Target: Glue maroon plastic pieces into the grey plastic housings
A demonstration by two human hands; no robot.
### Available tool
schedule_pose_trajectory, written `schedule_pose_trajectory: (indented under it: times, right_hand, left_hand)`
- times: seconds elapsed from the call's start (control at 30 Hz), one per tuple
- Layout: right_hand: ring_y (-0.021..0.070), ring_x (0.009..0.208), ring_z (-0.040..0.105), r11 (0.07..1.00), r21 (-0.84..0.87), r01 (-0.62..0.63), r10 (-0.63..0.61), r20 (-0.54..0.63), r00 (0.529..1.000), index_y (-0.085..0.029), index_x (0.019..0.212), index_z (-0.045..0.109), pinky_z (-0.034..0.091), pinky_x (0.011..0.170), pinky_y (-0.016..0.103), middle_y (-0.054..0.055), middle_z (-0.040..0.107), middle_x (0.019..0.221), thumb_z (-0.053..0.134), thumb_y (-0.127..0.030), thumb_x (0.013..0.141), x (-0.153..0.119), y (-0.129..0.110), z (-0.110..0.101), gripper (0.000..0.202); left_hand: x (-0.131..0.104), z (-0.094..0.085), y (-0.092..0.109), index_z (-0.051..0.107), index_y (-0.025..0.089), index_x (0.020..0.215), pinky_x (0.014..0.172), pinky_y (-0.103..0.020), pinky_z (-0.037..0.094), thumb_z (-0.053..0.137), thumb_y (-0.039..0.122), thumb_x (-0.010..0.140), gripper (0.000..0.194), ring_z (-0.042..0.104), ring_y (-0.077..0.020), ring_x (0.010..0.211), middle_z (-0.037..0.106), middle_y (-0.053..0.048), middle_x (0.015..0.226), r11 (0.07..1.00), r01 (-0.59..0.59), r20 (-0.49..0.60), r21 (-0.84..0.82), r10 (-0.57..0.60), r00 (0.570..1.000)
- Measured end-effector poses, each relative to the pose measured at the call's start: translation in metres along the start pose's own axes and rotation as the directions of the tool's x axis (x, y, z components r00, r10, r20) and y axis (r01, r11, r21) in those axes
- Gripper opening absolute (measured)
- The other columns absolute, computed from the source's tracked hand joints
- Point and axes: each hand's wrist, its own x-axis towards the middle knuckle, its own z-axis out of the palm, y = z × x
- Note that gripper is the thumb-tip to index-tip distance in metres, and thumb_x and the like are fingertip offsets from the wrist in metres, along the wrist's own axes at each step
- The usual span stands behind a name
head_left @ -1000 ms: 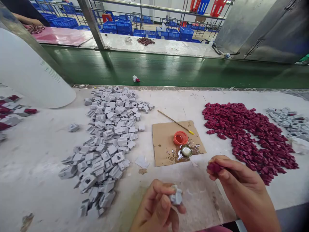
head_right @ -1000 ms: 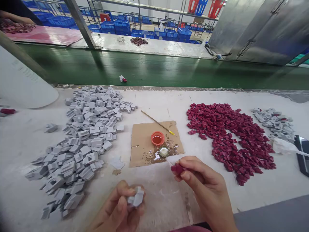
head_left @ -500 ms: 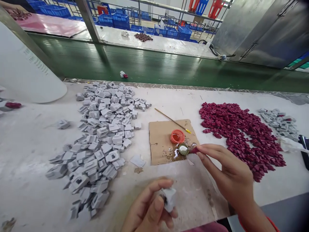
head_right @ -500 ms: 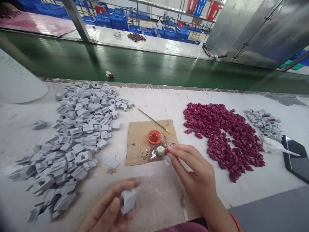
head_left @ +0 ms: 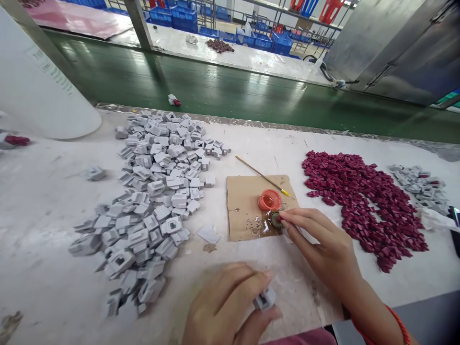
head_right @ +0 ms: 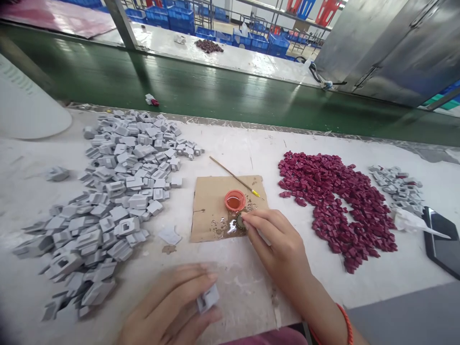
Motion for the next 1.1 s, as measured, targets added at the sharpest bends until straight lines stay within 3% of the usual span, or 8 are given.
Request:
schedule_pose_trajectory:
  times: [0.07,0.17,0.3,0.53,0.63,0.83,1.1]
  right_hand:
    - [0.0174,0.091,0.066,1.000,0.009,-0.016,0.016,-0.022,1.000,-0.021,0.107,0.066,0.057,0.081,0.030,0.004,0.069,0.098,0.059,-0.005,0.090,-0.002,-0.003,-0.002,0.025]
    - [0.0158,0.093,0.066,0.997,0.036,-0.063,0.065,-0.053,0.997,-0.022,0.107,0.066,0.056,0.084,0.028,0.003,0.069,0.101,0.061,-0.005,0.089,-0.006,-0.008,-0.004,0.025]
    - [0.0156,0.093,0.066,0.995,0.027,-0.093,0.095,-0.066,0.993,-0.022,0.107,0.067,0.056,0.084,0.027,0.004,0.069,0.102,0.062,-0.007,0.090,-0.008,-0.009,-0.003,0.023]
    - [0.0186,0.092,0.067,0.998,-0.034,-0.050,0.049,-0.018,0.999,-0.022,0.107,0.067,0.058,0.081,0.032,0.005,0.070,0.099,0.060,-0.006,0.090,-0.003,-0.009,0.000,0.024]
    - [0.0166,0.095,0.065,0.988,0.085,-0.127,0.131,-0.047,0.990,-0.024,0.112,0.066,0.057,0.082,0.028,0.004,0.068,0.105,0.061,-0.004,0.089,-0.014,-0.021,-0.005,0.032]
    - [0.0167,0.090,0.066,0.876,0.420,-0.239,0.235,0.061,0.970,-0.025,0.111,0.066,0.060,0.074,0.025,0.003,0.068,0.097,0.060,-0.002,0.085,-0.041,-0.044,0.001,0.036]
    - [0.0156,0.088,0.068,0.836,0.464,-0.292,0.280,0.095,0.955,-0.023,0.106,0.068,0.061,0.075,0.023,0.003,0.070,0.095,0.061,-0.003,0.084,-0.041,-0.052,0.013,0.030]
  left_hand:
    - [0.003,0.000,-0.006,0.063,0.018,0.107,0.092,-0.024,0.053,0.073,0.018,0.082,0.027,0.067,-0.0188,0.098,0.072,-0.006,0.099,0.988,-0.061,0.010,0.139,0.060,0.998]
    - [0.004,0.003,-0.009,0.063,0.017,0.107,0.085,-0.028,0.054,0.071,0.015,0.084,0.025,0.065,-0.0195,0.093,0.070,-0.006,0.097,0.975,-0.022,0.015,0.222,0.019,1.000]
    - [0.002,0.008,-0.008,0.064,0.017,0.111,0.073,-0.031,0.055,0.070,0.018,0.085,0.026,0.062,-0.0201,0.084,0.068,-0.006,0.093,0.960,-0.007,0.048,0.280,-0.007,0.999]
    - [0.004,0.008,-0.008,0.064,0.014,0.110,0.076,-0.029,0.053,0.067,0.011,0.086,0.025,0.059,-0.0191,0.086,0.066,-0.007,0.093,0.964,0.010,0.022,0.266,-0.017,1.000]
    - [0.004,0.008,-0.007,0.063,0.014,0.110,0.072,-0.028,0.053,0.067,0.012,0.086,0.024,0.059,-0.0182,0.082,0.064,-0.006,0.088,0.968,0.031,0.012,0.248,-0.035,0.999]
    - [0.002,0.008,-0.006,0.063,0.015,0.112,0.068,-0.029,0.052,0.067,0.015,0.087,0.025,0.058,-0.0177,0.077,0.062,-0.004,0.084,0.967,0.073,0.017,0.244,-0.080,0.997]
    - [0.003,0.008,-0.006,0.063,0.014,0.113,0.068,-0.030,0.052,0.066,0.015,0.087,0.026,0.058,-0.0183,0.077,0.062,-0.004,0.083,0.968,0.090,0.029,0.234,-0.100,0.995]
